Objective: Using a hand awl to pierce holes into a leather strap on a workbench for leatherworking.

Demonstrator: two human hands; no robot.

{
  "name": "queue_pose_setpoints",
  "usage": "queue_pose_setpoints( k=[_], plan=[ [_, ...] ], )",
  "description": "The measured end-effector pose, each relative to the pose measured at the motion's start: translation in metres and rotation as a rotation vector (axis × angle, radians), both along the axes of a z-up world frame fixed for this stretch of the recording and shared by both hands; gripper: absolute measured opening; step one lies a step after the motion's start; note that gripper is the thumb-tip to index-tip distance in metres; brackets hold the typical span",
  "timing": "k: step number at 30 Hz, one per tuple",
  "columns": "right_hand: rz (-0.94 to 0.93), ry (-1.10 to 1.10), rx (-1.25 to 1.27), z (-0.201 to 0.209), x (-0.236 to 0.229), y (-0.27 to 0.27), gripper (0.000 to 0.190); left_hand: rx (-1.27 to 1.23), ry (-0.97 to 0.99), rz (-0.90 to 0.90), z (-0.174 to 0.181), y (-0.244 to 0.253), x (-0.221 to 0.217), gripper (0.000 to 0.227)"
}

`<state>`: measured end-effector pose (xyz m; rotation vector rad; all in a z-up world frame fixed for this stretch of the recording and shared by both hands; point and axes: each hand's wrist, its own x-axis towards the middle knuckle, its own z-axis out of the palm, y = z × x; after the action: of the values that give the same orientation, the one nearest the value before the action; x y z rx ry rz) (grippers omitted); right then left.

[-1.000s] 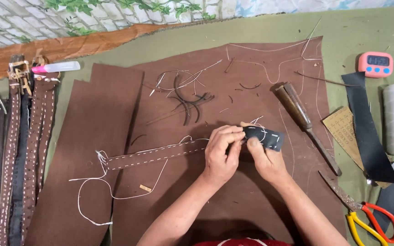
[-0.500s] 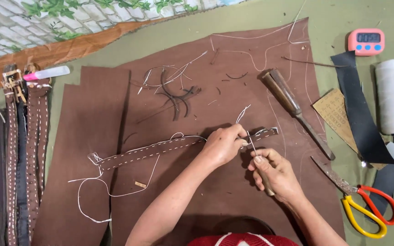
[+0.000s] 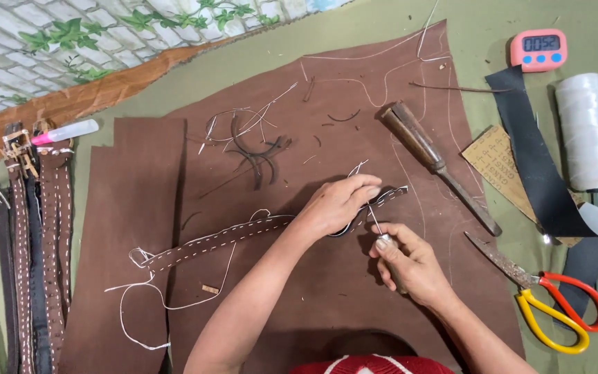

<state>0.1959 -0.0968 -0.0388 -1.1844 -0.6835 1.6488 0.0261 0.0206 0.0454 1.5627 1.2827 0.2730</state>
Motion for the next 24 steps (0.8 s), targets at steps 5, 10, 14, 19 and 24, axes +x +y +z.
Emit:
queue_pose_setpoints(
  k=[5,10,14,19,24],
  plan=[
    [0.006,-0.032,0.006,0.001,-0.001,-0.002,0.029,-0.068,0.166,0.002,0.005,0.006,0.017,0.053],
    [0.022,-0.053,0.002,0.009,-0.002,0.000,0.029,-0.024,0.196,0.048,-0.036,0.012,0.024,0.020],
    [0.012,-0.035,0.000,0.007,-0.002,0.000,0.030,-0.078,0.067,0.181,-0.052,0.013,0.017,0.018],
    [0.028,-0.024,0.032,0.007,-0.003,0.002,0.030,-0.090,-0.055,0.303,-0.071,0.011,0.004,0.014],
    [0.030,-0.006,0.042,0.003,-0.003,0.000,0.030,-0.128,-0.148,0.364,-0.059,0.003,-0.002,0.016]
  ],
)
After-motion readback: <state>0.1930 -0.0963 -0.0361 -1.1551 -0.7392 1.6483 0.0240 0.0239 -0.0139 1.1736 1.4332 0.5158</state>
